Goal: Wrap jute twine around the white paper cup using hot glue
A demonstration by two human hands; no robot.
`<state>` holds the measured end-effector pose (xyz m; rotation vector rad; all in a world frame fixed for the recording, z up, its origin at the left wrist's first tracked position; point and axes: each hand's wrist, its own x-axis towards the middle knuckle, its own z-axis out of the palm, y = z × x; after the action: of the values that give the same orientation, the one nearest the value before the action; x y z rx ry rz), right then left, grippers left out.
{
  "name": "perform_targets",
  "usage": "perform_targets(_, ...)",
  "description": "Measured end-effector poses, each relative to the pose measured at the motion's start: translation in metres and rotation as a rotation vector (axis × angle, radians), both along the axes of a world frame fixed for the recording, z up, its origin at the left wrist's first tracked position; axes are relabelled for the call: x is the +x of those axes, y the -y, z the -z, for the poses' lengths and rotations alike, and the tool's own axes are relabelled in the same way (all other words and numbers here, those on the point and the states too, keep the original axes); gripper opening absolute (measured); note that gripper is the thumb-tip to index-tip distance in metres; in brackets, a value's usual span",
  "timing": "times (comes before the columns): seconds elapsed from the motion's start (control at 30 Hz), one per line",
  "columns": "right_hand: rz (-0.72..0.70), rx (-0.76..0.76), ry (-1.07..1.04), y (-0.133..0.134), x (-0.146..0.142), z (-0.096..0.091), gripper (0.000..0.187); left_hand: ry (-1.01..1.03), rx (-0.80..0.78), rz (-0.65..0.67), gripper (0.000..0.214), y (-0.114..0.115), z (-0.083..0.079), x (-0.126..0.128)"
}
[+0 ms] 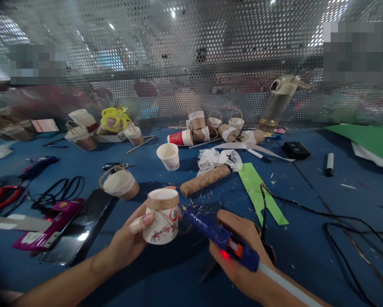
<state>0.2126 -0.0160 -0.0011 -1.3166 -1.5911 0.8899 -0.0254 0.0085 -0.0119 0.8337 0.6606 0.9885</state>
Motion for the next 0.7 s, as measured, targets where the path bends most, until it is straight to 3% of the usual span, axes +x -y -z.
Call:
perform_targets(0.17,0.148,-0.141,-0.099,-0.003,-0.005,0.001,0.019,-0.060,-0.056,0.033,0.048,0.000,-0.006,0.008)
perform_targets(0.4,-0.048,-0.048,-0.137,-0.008,-0.014,0.002,0.033,-0.206,0.016,-0.018,0.049,0.002,0.002,0.016)
perform_targets(0.7,0.010,-0.032,-0.170,-0.009,-0.021,-0.004,0.011,-0.282,0.030,-0.028,0.054,0.000,0.005,0.019)
